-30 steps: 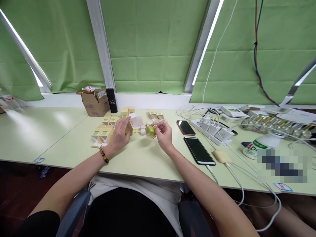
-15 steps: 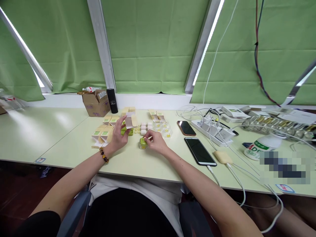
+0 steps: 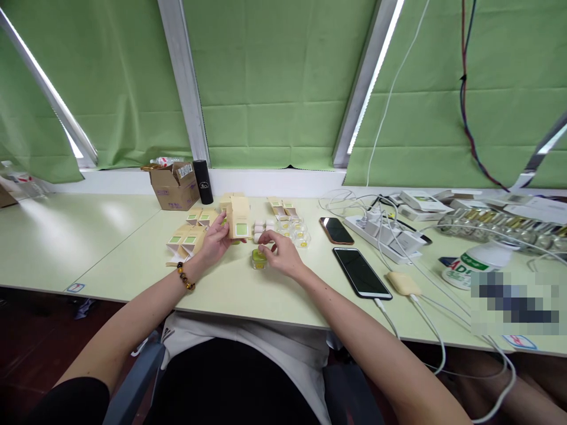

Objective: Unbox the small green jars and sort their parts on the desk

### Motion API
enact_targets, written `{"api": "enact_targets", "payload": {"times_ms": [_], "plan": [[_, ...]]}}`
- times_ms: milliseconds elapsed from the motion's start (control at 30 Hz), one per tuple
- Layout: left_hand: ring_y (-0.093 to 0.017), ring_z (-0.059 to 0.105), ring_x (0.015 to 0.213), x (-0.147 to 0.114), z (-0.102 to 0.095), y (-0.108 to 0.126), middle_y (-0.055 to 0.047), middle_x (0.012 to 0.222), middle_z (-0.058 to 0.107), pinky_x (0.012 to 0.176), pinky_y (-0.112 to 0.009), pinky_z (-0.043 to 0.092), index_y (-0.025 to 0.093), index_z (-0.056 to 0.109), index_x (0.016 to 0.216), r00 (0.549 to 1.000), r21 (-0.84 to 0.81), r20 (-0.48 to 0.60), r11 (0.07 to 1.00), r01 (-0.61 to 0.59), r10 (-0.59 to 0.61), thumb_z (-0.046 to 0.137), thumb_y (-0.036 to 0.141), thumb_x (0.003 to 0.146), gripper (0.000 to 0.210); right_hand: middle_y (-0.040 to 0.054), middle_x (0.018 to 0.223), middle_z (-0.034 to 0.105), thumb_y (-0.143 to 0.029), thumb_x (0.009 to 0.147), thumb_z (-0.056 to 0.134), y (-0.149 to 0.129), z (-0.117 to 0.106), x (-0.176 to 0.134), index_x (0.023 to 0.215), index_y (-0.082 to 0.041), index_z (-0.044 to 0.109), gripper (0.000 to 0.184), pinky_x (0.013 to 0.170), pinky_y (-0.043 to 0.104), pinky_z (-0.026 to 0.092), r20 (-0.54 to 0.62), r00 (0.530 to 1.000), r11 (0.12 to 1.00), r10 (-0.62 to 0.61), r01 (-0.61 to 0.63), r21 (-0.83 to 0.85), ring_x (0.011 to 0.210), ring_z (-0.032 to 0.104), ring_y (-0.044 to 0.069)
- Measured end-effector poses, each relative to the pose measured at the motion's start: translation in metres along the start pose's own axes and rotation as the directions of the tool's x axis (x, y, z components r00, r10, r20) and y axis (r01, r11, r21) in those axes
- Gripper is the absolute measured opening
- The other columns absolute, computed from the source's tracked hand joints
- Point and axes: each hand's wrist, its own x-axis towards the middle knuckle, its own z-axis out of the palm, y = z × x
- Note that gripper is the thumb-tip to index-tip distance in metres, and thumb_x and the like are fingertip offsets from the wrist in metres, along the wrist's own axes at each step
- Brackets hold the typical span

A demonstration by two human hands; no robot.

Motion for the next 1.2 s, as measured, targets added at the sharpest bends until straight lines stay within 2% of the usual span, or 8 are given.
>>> {"api": "enact_targets", "payload": {"times_ms": [133, 300, 500, 667, 767, 967, 1067, 1200], "plan": [[-0.022, 0.075, 0.094, -0.002, 0.005, 0.004, -0.012, 0.132, 0.073, 0.077, -0.036, 0.065, 0.025, 0.047, 0.155, 0.999, -0.053, 0.037, 0.999, 0.010, -0.008, 0.076, 0.052, 0.091, 0.076, 0.0071, 0.107, 0.079, -0.048, 0.092, 0.068, -0.004, -0.004, 0.006, 0.101, -0.025, 0.075, 0.025, 0.082, 0.037, 0.053, -0.054, 0.998, 0.996, -0.013, 0.018, 0.091, 0.100, 0.070, 0.025], [-0.027, 0.075, 0.102, -0.004, 0.009, 0.005, -0.016, 0.134, 0.071, 0.079, -0.039, 0.065, 0.020, 0.049, 0.153, 0.997, -0.028, 0.072, 0.999, 0.023, -0.021, 0.073, 0.057, 0.093, 0.075, 0.0090, 0.119, 0.078, -0.067, 0.089, 0.069, -0.012, -0.005, 0.015, 0.114, -0.026, 0.076, 0.049, 0.088, 0.039, 0.055, 0.040, 0.996, 0.961, 0.085, -0.093, 0.260, 0.107, 0.071, 0.027], [-0.027, 0.076, 0.104, -0.004, 0.011, 0.000, -0.016, 0.140, 0.068, 0.084, -0.043, 0.066, 0.021, 0.044, 0.158, 0.997, -0.017, 0.074, 0.999, 0.031, -0.030, 0.073, 0.060, 0.093, 0.081, 0.0062, 0.092, 0.078, -0.075, 0.076, 0.077, -0.028, 0.006, 0.031, 0.092, -0.022, 0.077, 0.055, 0.080, 0.036, 0.055, 0.131, 0.978, 0.890, 0.161, -0.201, 0.408, 0.090, 0.070, 0.025], [-0.028, 0.072, 0.118, -0.006, 0.013, 0.006, -0.015, 0.145, 0.066, 0.094, -0.045, 0.064, 0.023, 0.042, 0.158, 0.997, 0.150, -0.038, 0.987, -0.064, 0.070, 0.062, 0.059, 0.100, 0.071, 0.0028, 0.078, 0.072, -0.071, 0.069, 0.083, -0.023, 0.017, 0.049, 0.086, -0.021, 0.075, 0.053, 0.060, 0.029, 0.044, 0.032, 0.962, 0.848, 0.270, -0.253, 0.466, 0.072, 0.062, 0.018], [-0.029, 0.068, 0.125, -0.008, 0.013, 0.010, -0.015, 0.149, 0.063, 0.098, -0.045, 0.061, 0.022, 0.041, 0.158, 0.991, 0.226, -0.016, 0.966, -0.130, 0.137, 0.062, 0.051, 0.100, 0.068, 0.0027, 0.075, 0.071, -0.072, 0.068, 0.083, -0.017, 0.022, 0.055, 0.084, -0.021, 0.074, 0.055, 0.057, 0.029, 0.041, -0.031, 0.946, 0.825, 0.322, -0.265, 0.498, 0.069, 0.060, 0.017], [-0.028, 0.061, 0.133, -0.009, 0.012, 0.004, -0.018, 0.155, 0.056, 0.102, -0.039, 0.056, 0.021, 0.038, 0.158, 0.988, 0.323, 0.045, 0.934, -0.152, 0.145, 0.069, 0.033, 0.093, 0.073, 0.0034, 0.077, 0.073, -0.076, 0.068, 0.082, -0.010, 0.034, 0.048, 0.092, -0.021, 0.072, 0.060, 0.067, 0.032, 0.051, -0.090, 0.945, 0.837, 0.314, -0.231, 0.496, 0.074, 0.065, 0.019], [-0.028, 0.058, 0.137, -0.008, 0.010, 0.000, -0.017, 0.153, 0.057, 0.103, -0.038, 0.055, 0.020, 0.039, 0.157, 0.987, 0.368, 0.047, 0.916, -0.161, 0.155, 0.068, 0.030, 0.092, 0.072, 0.0038, 0.081, 0.075, -0.078, 0.069, 0.080, -0.009, 0.038, 0.045, 0.097, -0.022, 0.070, 0.064, 0.075, 0.033, 0.054, -0.106, 0.946, 0.849, 0.306, -0.221, 0.480, 0.079, 0.068, 0.021], [-0.028, 0.058, 0.135, -0.007, 0.008, -0.001, -0.017, 0.152, 0.057, 0.101, -0.038, 0.054, 0.020, 0.040, 0.157, 0.986, 0.411, 0.051, 0.897, -0.164, 0.157, 0.067, 0.031, 0.092, 0.071, 0.0040, 0.081, 0.075, -0.080, 0.071, 0.077, -0.009, 0.039, 0.043, 0.098, -0.023, 0.067, 0.064, 0.078, 0.036, 0.056, -0.115, 0.949, 0.870, 0.294, -0.216, 0.443, 0.084, 0.071, 0.023]]}}
